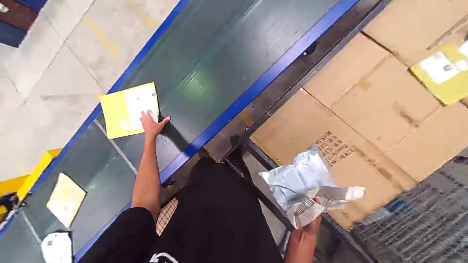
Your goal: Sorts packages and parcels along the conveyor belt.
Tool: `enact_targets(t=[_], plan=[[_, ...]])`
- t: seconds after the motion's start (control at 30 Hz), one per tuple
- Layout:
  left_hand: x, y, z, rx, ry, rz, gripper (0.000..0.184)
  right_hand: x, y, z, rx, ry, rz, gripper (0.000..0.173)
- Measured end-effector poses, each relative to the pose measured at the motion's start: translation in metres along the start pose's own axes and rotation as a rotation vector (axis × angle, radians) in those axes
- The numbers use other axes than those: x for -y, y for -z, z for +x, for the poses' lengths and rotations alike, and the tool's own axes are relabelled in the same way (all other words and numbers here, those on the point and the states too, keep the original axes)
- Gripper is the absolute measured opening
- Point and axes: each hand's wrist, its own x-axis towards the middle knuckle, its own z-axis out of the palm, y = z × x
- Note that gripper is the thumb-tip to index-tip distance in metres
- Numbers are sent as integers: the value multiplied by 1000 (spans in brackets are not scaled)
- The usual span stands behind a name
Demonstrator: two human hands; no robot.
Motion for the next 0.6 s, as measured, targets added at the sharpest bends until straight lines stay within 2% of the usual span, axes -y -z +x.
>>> enact_targets(t=[0.03,0.07,0.13,0.17,0.23,0.3,0.37,0.4,0.47,0.5,0.57,0.6], plan=[[-8,-9,0,7,-47,40,107,1,8,0,-16,8,21,36],[-17,-17,-3,-48,-87,39,90,1,13,1,-23,16,32,35],[-42,-33,-16,-196,-129,23,55,2,16,2,-33,24,54,22],[-62,-41,-18,-248,-116,32,47,3,16,2,-47,21,67,18],[-118,-61,-6,-275,-90,24,48,6,16,4,-129,2,109,16],[-203,-80,14,-292,-186,-1,53,7,18,-1,-256,-2,134,18],[-328,-117,16,-286,-476,-155,49,8,20,-8,-346,26,157,34],[-400,-139,3,-186,-656,-236,45,8,21,-11,-375,50,166,37],[-536,-182,-50,143,-1039,-202,39,9,23,-18,-388,92,182,30],[-591,-202,-86,307,-1209,-160,48,10,21,-20,-382,106,176,25],[-657,-228,-167,469,-1485,-152,90,21,13,-18,-337,129,146,25],[-669,-217,-209,527,-1552,-226,94,27,8,-16,-303,134,119,26]])
